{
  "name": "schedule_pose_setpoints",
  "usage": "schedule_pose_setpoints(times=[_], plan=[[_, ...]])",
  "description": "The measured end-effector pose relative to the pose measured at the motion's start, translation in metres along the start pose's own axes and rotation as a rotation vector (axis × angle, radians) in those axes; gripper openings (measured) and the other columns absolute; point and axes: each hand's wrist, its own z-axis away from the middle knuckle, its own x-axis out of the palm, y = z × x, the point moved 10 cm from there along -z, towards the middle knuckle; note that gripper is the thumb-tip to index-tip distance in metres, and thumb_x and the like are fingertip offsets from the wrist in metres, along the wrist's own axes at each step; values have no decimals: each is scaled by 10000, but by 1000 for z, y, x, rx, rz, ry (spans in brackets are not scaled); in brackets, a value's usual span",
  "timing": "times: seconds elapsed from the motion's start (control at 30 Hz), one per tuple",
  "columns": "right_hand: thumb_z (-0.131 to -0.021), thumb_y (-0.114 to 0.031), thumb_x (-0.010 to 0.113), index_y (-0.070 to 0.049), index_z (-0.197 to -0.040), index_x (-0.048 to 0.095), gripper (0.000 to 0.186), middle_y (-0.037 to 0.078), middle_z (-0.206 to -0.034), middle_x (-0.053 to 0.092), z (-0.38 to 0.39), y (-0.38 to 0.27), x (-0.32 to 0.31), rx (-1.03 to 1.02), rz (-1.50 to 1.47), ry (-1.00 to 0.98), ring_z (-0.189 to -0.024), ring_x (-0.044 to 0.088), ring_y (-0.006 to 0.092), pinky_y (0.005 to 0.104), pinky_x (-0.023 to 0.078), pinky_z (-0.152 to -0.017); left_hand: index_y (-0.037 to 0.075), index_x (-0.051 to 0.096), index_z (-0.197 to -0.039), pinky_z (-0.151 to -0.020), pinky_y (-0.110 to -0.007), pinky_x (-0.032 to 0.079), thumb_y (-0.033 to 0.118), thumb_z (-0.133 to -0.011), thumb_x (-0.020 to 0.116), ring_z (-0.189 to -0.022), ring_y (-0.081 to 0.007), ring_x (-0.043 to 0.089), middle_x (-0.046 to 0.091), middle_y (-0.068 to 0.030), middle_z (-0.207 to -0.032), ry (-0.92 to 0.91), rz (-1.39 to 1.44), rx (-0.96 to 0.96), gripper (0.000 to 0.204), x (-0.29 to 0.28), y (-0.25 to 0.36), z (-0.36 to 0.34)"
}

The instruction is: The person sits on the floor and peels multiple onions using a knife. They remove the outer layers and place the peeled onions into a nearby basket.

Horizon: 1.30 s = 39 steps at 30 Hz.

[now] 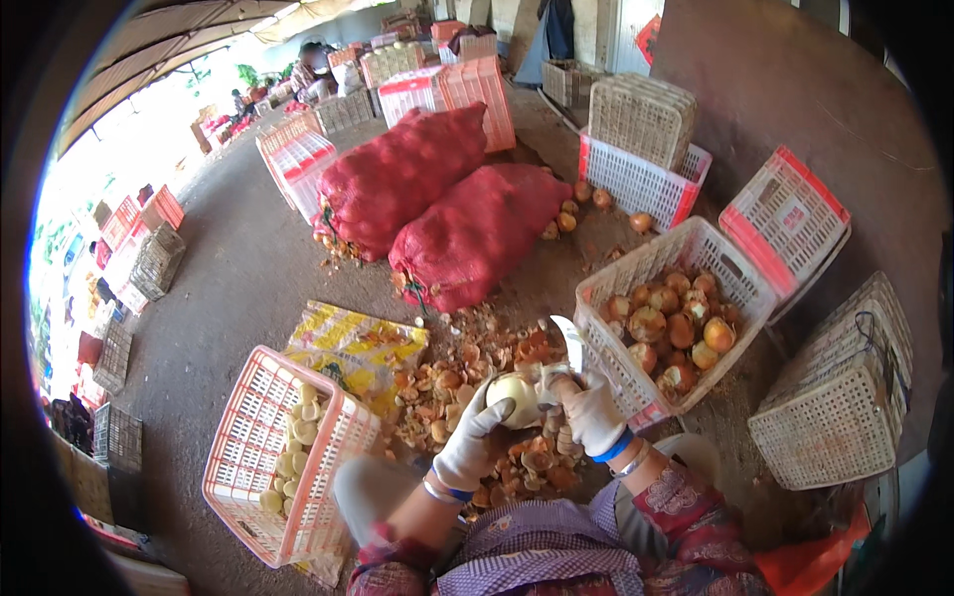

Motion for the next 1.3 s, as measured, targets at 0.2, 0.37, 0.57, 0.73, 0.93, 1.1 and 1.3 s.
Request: schedule_pose_setpoints(times=[0.2,0.37,0.57,0.73,0.93,1.1,1.3], plan=[[-969,-84,662,-12,-1089,721,152,104,-866,745,-7,16,-9,44,-63,-44,-580,674,151,283,541,-454,37,510,-1462,-971,-427,584,389,-873,764,-1155,-281,687,679,-134,-1297,96,151,28,732,-19,-26,-14],[-1031,-203,610,-30,-1074,664,187,115,-900,740,2,-17,-32,-50,-254,-27,-534,645,131,320,586,-446,41,494,-1464,-1001,-500,561,385,-831,808,-1212,-344,648,635,-161,-1361,33,269,146,787,-31,1,-7],[-969,-168,677,-66,-1148,714,210,164,-973,764,18,-44,2,-653,986,23,-846,765,260,368,614,-706,102,513,-1453,-1053,-530,514,369,-840,808,-1282,-306,596,622,-121,-1375,191,70,238,731,-45,22,-5],[-943,-271,681,-91,-1171,625,296,79,-812,654,34,-14,45,-869,1459,-11,-647,692,283,424,538,-529,40,551,-1401,-978,-400,564,350,-876,785,-1142,-258,671,685,-123,-1250,240,25,249,653,-43,19,-9],[-938,-284,668,-76,-1275,575,407,45,-796,614,31,-4,55,-891,1681,52,-626,666,233,388,513,-481,37,546,-1366,-993,-391,571,199,-919,732,-1158,-238,671,667,-101,-1254,219,90,261,511,-42,22,-10],[-916,-274,688,-39,-1293,552,464,69,-825,599,24,4,56,-770,1795,62,-646,660,228,384,507,-476,36,593,-1298,-883,-345,579,283,-918,754,-1055,-208,687,709,-90,-1157,400,-43,372,481,-49,31,6],[-915,-180,673,-56,-1342,554,460,87,-801,635,36,-1,66,-878,1580,9,-657,675,286,414,530,-526,54,476,-1396,-902,-360,590,189,-909,743,-1132,-251,666,632,-112,-1268,337,39,326,572,-54,30,4]])
